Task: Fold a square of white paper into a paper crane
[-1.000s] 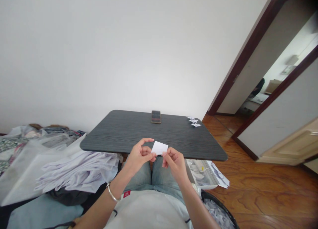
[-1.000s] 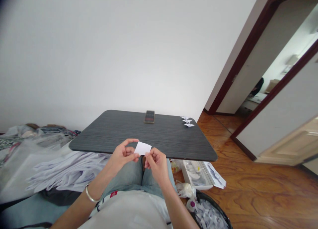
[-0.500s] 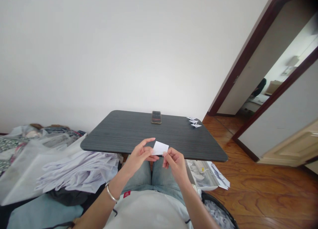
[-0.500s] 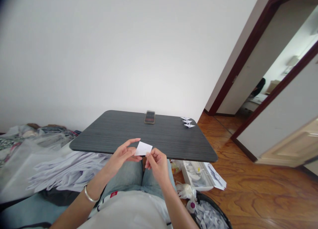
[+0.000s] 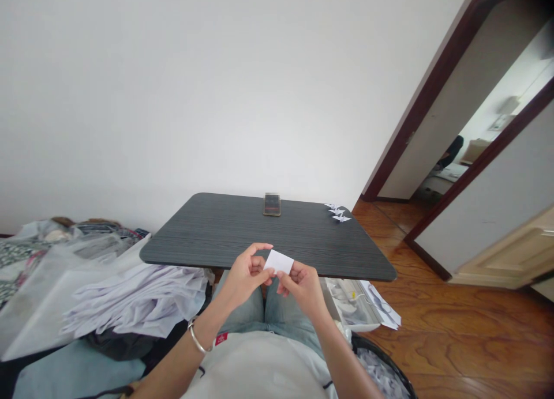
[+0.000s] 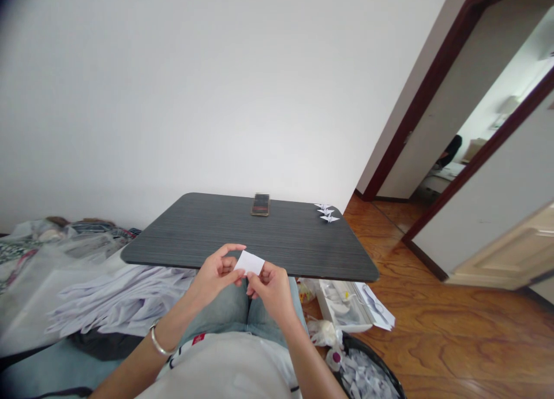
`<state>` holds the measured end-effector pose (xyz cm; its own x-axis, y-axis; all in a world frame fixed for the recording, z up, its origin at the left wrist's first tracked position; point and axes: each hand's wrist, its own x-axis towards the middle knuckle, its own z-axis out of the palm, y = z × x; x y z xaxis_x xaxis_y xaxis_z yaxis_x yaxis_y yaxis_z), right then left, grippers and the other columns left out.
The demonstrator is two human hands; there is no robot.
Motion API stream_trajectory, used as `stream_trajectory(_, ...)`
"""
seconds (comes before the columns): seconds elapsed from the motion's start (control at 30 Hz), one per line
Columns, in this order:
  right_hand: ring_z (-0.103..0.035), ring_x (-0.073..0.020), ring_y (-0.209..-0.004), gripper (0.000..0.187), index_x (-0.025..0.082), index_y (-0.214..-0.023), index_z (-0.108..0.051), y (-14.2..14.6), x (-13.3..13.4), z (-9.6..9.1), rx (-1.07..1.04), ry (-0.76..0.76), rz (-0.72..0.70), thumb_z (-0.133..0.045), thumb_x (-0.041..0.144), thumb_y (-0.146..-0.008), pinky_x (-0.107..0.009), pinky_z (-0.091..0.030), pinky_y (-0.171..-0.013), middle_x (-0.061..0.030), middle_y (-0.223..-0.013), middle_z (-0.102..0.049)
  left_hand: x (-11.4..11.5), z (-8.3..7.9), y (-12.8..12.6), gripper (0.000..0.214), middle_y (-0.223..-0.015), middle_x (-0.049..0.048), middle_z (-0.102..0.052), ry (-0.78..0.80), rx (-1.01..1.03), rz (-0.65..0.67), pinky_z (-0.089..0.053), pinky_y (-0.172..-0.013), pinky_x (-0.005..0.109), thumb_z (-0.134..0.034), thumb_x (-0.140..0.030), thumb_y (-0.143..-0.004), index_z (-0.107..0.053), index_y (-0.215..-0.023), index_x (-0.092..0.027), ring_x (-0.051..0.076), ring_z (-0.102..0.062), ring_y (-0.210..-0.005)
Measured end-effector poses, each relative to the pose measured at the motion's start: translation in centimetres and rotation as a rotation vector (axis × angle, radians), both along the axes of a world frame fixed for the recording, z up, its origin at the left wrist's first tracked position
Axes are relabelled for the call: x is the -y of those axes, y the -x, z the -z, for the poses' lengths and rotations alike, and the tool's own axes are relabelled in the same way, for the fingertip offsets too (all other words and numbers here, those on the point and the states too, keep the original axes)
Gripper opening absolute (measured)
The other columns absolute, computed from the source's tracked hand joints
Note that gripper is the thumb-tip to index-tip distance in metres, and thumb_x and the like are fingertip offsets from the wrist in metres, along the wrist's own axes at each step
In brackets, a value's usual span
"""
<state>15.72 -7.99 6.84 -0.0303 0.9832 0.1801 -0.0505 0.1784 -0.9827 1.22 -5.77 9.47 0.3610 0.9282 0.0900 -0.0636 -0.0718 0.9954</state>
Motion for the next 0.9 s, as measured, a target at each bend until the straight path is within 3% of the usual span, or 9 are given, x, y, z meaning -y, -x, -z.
stream_trajectory(0.13, -0.058, -0.0113, -0.043, 0.025, 0.013, -0.066, -0.063, -0.9, -0.2, 0.1, -0.028, 0.033, -0.087, -0.065, 0.038, -0.073, -0.020, -0.049, -0.043, -0.0014, -0.051, -0.065, -0.2, 0.1, 0.4, 0.049, -0.057, -0.0071, -0.055, -0.012, -0.021, 0.023, -0.044, -0.054, 0.022, -0.066, -0.021, -0.070, -0.044, -0.113, -0.015, 0.010, -0.057, -0.049)
stream_trajectory(0.33, -0.067, -0.0148, -0.062, 0.031, 0.014, -0.080, -0.067, -2.1, -0.2, -0.4, -0.019, 0.052, -0.306, -0.056, 0.043, -0.081, -0.025, -0.055, -0.057, -0.0061, -0.070, -0.071, -0.5, -0.2, 1.3, 0.050, -0.058, -0.0063, -0.055, -0.035, -0.044, 0.066, -0.043, -0.054, 0.021, -0.066, -0.023, -0.071, -0.044, -0.116, -0.015, 0.010, -0.057, -0.051)
stream_trajectory(0.43, -0.066, -0.0155, -0.068, 0.025, 0.017, -0.085, -0.065, -2.1, -0.4, -0.4, -0.030, 0.006, -0.246, -0.059, 0.040, -0.079, -0.024, -0.054, -0.056, -0.0042, -0.074, -0.070, -0.4, -0.3, 1.3, 0.047, -0.056, -0.0074, -0.052, -0.061, -0.079, 0.071, -0.043, -0.054, 0.021, -0.065, -0.023, -0.071, -0.048, -0.114, -0.015, 0.010, -0.056, -0.051)
stream_trajectory(0.57, -0.062, -0.0133, -0.058, 0.022, 0.018, -0.086, -0.062, -1.6, -0.7, 0.0, -0.083, -0.012, -0.098, -0.066, 0.035, -0.074, -0.021, -0.050, -0.049, -0.0002, -0.066, -0.067, -0.3, -0.3, 1.0, 0.038, -0.056, -0.0069, -0.050, -0.052, -0.139, 0.107, -0.044, -0.055, 0.022, -0.065, -0.020, -0.070, -0.055, -0.106, -0.015, 0.011, -0.056, -0.053)
stream_trajectory(0.73, -0.058, -0.0112, -0.052, 0.017, 0.018, -0.078, -0.060, -1.1, -0.4, 0.0, -0.115, -0.034, 0.015, -0.067, 0.033, -0.074, -0.020, -0.048, -0.049, 0.0018, -0.058, -0.064, -0.3, 0.2, 0.7, 0.031, -0.073, 0.0009, -0.063, -0.136, -0.134, 0.048, -0.046, -0.064, 0.024, -0.065, -0.020, -0.070, -0.061, -0.101, -0.015, 0.014, -0.061, -0.068)
stream_trajectory(0.9, -0.061, -0.0133, -0.054, 0.022, 0.019, -0.080, -0.057, -0.9, -0.2, -0.1, -0.138, -0.028, 0.016, -0.068, 0.036, -0.072, -0.023, -0.050, -0.051, 0.0015, -0.060, -0.066, -0.4, 0.6, 0.5, 0.024, -0.076, 0.0046, -0.069, -0.053, -0.034, -0.007, -0.048, -0.066, 0.025, -0.068, -0.022, -0.069, -0.063, -0.091, -0.013, 0.016, -0.064, -0.070)
